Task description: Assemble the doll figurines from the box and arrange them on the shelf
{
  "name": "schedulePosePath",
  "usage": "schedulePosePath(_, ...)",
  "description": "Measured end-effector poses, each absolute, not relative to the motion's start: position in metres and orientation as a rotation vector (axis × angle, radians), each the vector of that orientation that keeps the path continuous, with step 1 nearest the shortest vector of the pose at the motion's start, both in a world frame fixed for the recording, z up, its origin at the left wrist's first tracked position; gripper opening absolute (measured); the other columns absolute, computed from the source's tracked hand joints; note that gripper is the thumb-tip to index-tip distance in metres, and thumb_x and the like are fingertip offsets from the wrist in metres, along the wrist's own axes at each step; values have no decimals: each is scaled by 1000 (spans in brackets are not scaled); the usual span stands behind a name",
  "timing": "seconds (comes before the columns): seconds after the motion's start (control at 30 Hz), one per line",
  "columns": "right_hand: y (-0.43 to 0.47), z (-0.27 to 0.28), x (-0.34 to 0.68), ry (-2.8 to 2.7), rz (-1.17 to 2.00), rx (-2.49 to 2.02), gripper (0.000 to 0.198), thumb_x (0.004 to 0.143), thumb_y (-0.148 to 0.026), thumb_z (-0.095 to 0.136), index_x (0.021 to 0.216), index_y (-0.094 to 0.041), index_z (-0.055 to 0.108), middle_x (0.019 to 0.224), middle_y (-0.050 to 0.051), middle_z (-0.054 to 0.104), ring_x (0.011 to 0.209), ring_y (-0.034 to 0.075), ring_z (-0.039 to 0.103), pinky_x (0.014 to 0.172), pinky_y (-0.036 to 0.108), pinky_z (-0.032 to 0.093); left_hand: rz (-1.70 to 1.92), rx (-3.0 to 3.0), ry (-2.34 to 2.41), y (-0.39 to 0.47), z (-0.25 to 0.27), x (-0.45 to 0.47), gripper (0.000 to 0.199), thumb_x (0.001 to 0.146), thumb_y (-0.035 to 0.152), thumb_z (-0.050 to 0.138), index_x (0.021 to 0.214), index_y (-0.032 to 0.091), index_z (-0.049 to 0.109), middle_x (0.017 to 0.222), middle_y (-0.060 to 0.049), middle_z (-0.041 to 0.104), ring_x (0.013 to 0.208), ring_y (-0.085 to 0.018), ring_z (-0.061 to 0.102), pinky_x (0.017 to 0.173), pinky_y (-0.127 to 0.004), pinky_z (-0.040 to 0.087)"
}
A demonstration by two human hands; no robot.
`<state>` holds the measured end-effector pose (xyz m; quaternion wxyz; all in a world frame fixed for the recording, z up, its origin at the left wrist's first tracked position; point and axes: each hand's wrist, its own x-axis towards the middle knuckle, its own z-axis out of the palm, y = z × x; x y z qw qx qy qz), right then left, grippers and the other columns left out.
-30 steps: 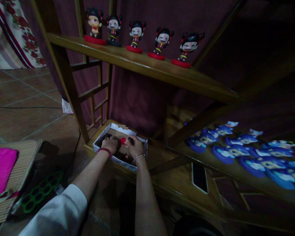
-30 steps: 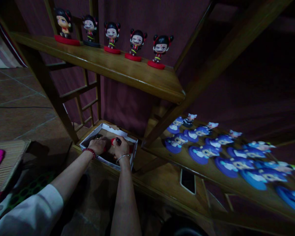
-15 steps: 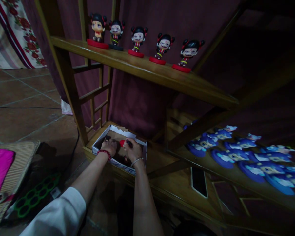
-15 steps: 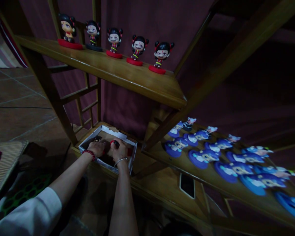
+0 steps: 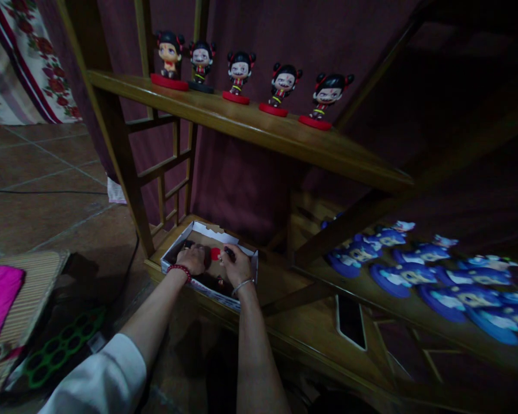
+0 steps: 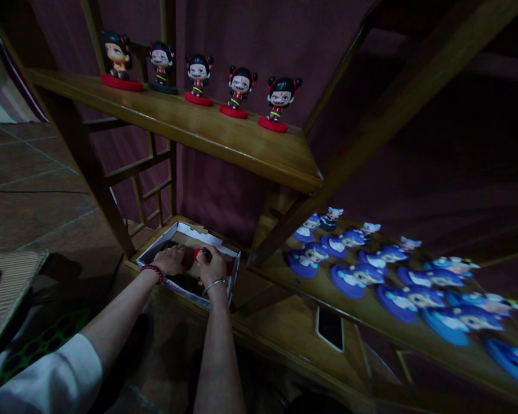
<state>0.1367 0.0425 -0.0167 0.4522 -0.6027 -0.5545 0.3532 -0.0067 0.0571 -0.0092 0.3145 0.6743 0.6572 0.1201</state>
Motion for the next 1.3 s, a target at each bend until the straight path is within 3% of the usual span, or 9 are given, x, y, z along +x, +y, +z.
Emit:
schedulePosePath(0.13, 47, -20, 138, -1257, 938, -1441, 29, 61, -25, 58, 89, -23, 63, 72, -4, 64, 63, 12, 60, 60, 24, 52, 447, 1776, 1584, 61, -2, -9, 32, 60, 21, 59, 91, 14, 58, 94, -13, 60, 93, -27, 55, 80, -34, 40)
schedulePosePath(0.23, 48, -19, 137, -1125, 1004, -1390, 33, 60, -25, 58, 93, -22, 60, 75, -3, 64, 65, 12, 60, 61, 24, 52, 706, 1471, 1270, 59, 7, -8, 17, 64, 15, 55, 80, 15, 58, 75, -3, 59, 76, -18, 57, 72, -29, 44)
schedulePosePath(0.33, 47, -11, 135, -1017, 1073, -1326, 35, 62, -27, 58, 96, -21, 57, 78, -2, 64, 67, 12, 61, 64, 25, 52, 966, 950, 1017, 53, 17, -5, 28, 63, 4, 53, 88, 14, 56, 78, -2, 58, 72, -13, 57, 72, -29, 48)
schedulePosePath(0.67, 41, 7, 128, -986, 1074, -1278, 38, 63, -31, 61, 100, -21, 58, 88, 0, 64, 70, 11, 61, 63, 23, 51, 1193, 363, 813, 43, 23, 0, 33, 65, -10, 42, 86, 11, 58, 81, -6, 62, 74, -12, 61, 80, -31, 51)
schedulePosePath(0.93, 43, 5, 125, -948, 1113, -1217, 42, 64, -36, 61, 103, -19, 57, 84, 2, 66, 69, 12, 62, 63, 24, 52, 1177, 350, 859, 35, 31, 6, 35, 64, -12, 40, 84, 10, 58, 79, -7, 64, 70, -12, 62, 74, -28, 53)
schedulePosePath(1.3, 45, 3, 125, -861, 1150, -1235, 34, 66, -36, 58, 95, -19, 58, 75, 0, 66, 67, 13, 63, 63, 25, 51, 1197, 200, 950, 43, 25, 6, 14, 77, 7, 44, 82, 11, 56, 72, -7, 63, 61, -11, 60, 60, -22, 50)
